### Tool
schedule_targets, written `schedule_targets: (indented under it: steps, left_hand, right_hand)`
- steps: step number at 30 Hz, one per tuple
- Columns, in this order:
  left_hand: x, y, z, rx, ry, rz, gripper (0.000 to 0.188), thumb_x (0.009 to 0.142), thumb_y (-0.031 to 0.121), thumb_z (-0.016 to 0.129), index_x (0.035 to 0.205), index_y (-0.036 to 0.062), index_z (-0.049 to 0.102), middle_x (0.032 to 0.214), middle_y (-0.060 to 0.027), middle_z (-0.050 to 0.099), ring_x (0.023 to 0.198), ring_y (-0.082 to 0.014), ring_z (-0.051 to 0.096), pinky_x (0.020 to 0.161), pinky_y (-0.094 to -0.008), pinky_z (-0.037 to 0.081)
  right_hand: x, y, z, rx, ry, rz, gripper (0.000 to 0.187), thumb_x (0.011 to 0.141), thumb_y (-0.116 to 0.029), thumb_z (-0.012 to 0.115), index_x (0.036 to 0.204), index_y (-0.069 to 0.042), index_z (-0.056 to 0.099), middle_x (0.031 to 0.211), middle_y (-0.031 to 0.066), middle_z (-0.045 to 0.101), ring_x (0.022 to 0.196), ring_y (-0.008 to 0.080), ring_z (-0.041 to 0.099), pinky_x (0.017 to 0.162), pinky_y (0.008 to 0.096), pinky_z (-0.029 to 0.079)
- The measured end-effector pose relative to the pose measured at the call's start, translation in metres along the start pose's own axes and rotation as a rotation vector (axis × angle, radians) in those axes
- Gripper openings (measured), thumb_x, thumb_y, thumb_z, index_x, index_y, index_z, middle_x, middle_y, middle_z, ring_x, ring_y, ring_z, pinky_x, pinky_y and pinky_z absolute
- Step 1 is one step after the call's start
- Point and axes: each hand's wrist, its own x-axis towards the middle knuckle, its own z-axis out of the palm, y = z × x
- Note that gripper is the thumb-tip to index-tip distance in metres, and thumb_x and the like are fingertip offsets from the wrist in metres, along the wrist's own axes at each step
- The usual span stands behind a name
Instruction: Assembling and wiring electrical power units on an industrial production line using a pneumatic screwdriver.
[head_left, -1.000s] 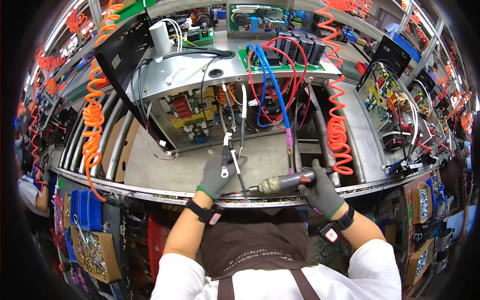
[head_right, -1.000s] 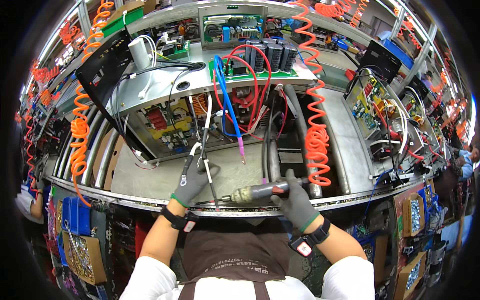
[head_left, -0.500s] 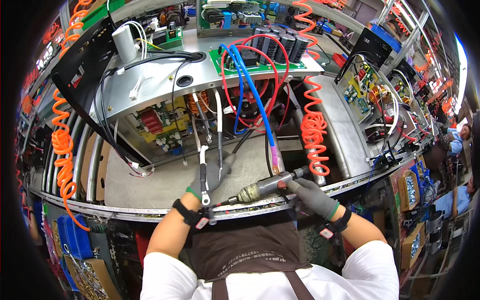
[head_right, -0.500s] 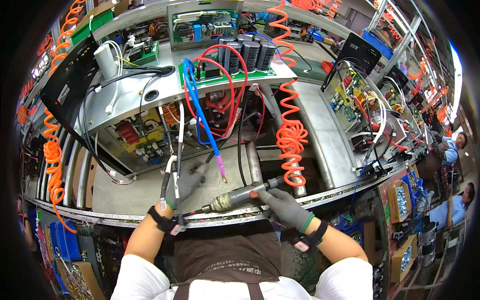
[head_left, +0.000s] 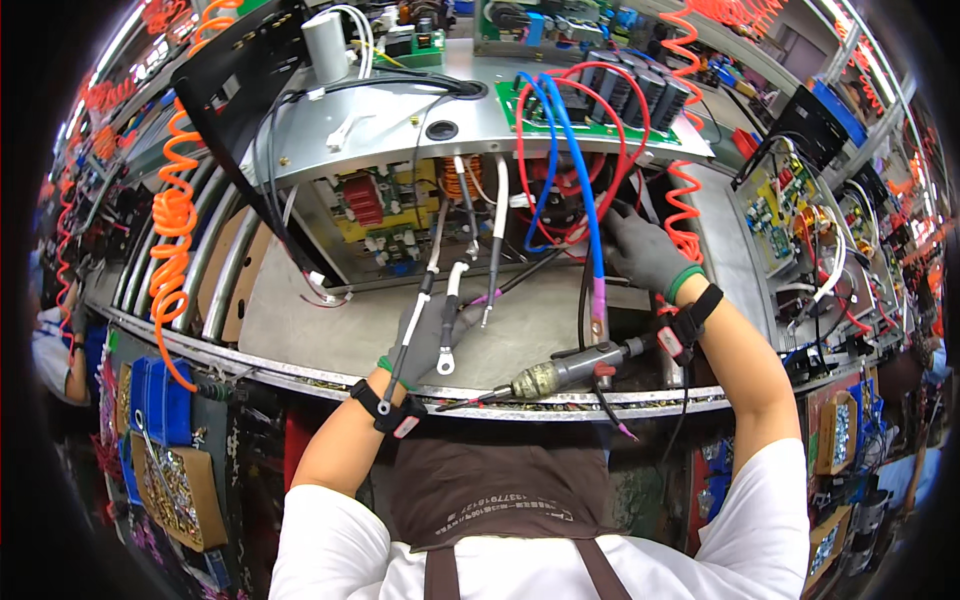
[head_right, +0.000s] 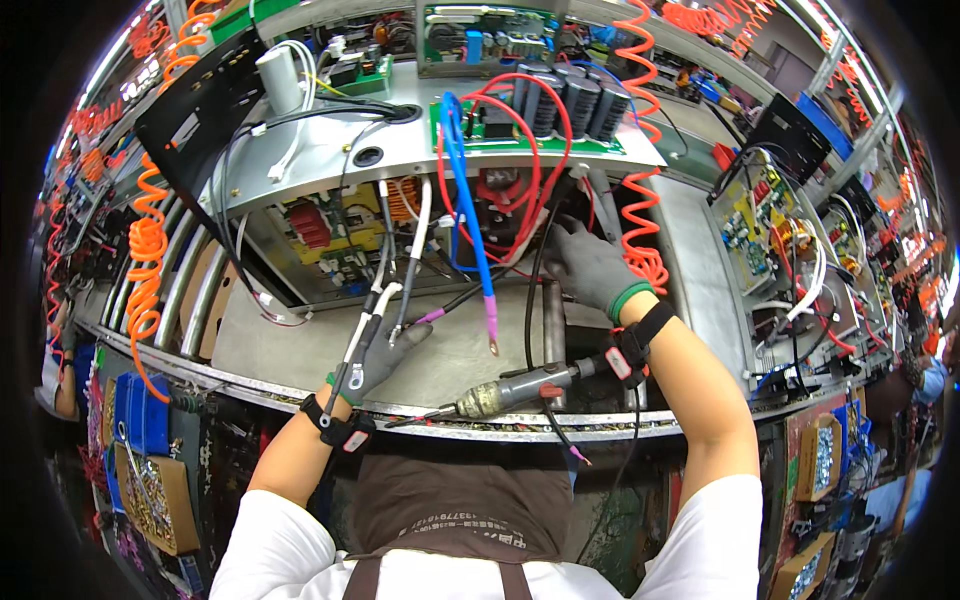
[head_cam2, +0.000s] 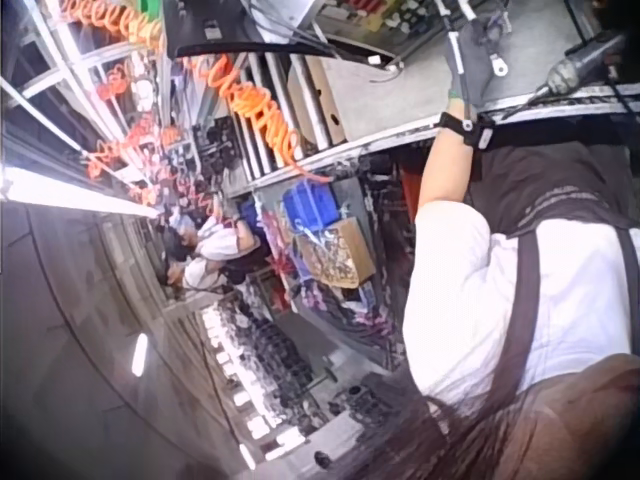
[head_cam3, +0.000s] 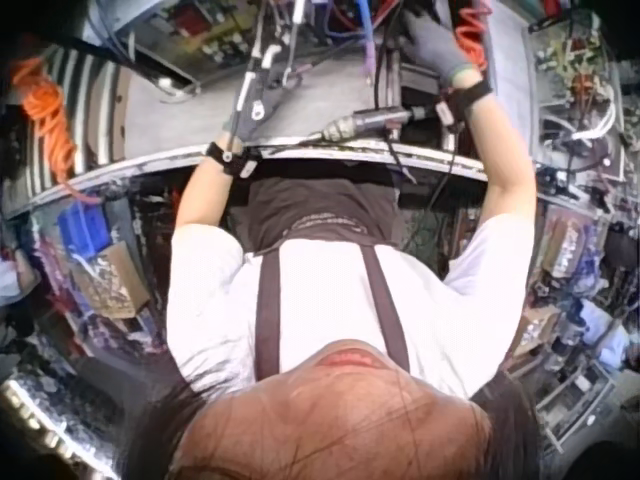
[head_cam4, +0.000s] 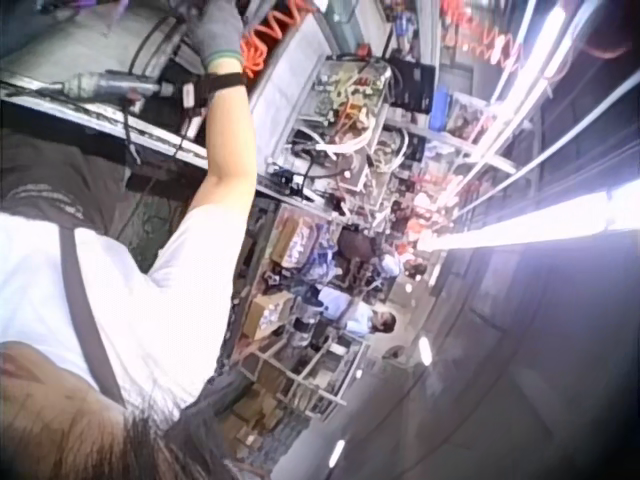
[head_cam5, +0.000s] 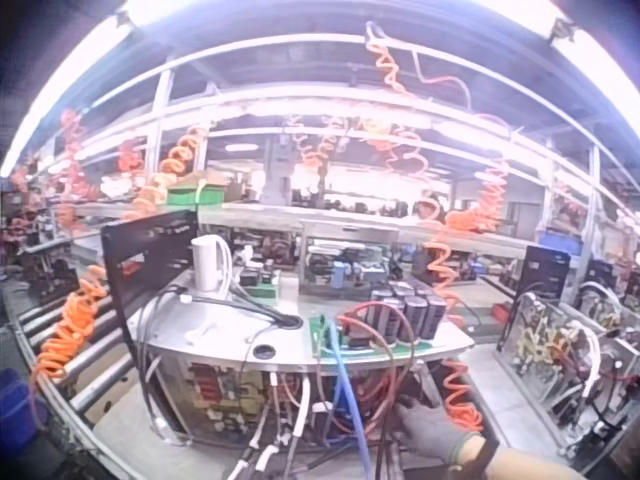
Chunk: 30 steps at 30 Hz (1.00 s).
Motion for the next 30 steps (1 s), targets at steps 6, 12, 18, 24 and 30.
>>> schedule_targets:
  steps: [6, 12, 18, 24, 30]
  left_hand:
    - [0.010, -0.004, -0.004, -0.585, -0.049, -0.387, 0.031, 0.092, 0.034, 0.066, 0.090, 0.0038, 0.070, 0.062, 0.0022, 0.056, 0.058, -0.0096, 0.053, 0.053, -0.0259, 0.041]
    - [0.025, -0.004, -0.009, -0.540, 0.086, -0.279, 0.026, 0.090, 0.029, 0.066, 0.091, 0.0029, 0.069, 0.062, 0.0011, 0.056, 0.053, -0.0102, 0.052, 0.048, -0.0292, 0.040]
    - [0.035, -0.018, -0.013, 0.246, 0.078, -0.082, 0.029, 0.086, 0.029, 0.064, 0.104, 0.0083, 0.069, 0.092, -0.0212, 0.068, 0.085, -0.0367, 0.067, 0.075, -0.0427, 0.053]
    - [0.064, -0.031, 0.004, -0.052, 0.273, -0.177, 0.027, 0.085, 0.027, 0.062, 0.101, 0.0072, 0.071, 0.094, -0.0205, 0.069, 0.089, -0.0389, 0.066, 0.075, -0.0440, 0.053]
    - [0.076, -0.051, 0.037, -0.027, 0.455, -0.118, 0.031, 0.079, 0.036, 0.070, 0.094, 0.0091, 0.070, 0.087, -0.0171, 0.069, 0.082, -0.0362, 0.066, 0.068, -0.0439, 0.053]
  right_hand:
    - [0.013, 0.011, 0.004, 0.068, -0.120, -0.065, 0.032, 0.086, -0.027, 0.063, 0.111, -0.008, 0.064, 0.118, 0.0154, 0.059, 0.105, 0.0363, 0.059, 0.087, 0.0471, 0.049]
    - [0.026, 0.020, 0.024, 0.103, -0.197, -0.113, 0.027, 0.078, -0.021, 0.068, 0.101, -0.008, 0.069, 0.110, 0.0155, 0.064, 0.111, 0.0348, 0.055, 0.093, 0.0440, 0.047]
    - [0.028, 0.036, 0.043, 0.002, -0.219, -0.125, 0.033, 0.076, -0.025, 0.072, 0.105, -0.009, 0.067, 0.107, 0.0148, 0.062, 0.106, 0.0370, 0.055, 0.090, 0.0459, 0.047]
    - [0.025, 0.045, 0.053, 0.026, -0.104, -0.229, 0.030, 0.079, -0.024, 0.068, 0.104, -0.008, 0.066, 0.103, 0.0157, 0.062, 0.101, 0.0370, 0.057, 0.084, 0.0473, 0.048]
    - [0.032, 0.034, 0.071, -0.230, -0.061, -0.203, 0.014, 0.071, -0.015, 0.068, 0.081, -0.005, 0.066, 0.085, 0.0171, 0.066, 0.081, 0.0373, 0.065, 0.070, 0.0464, 0.054]
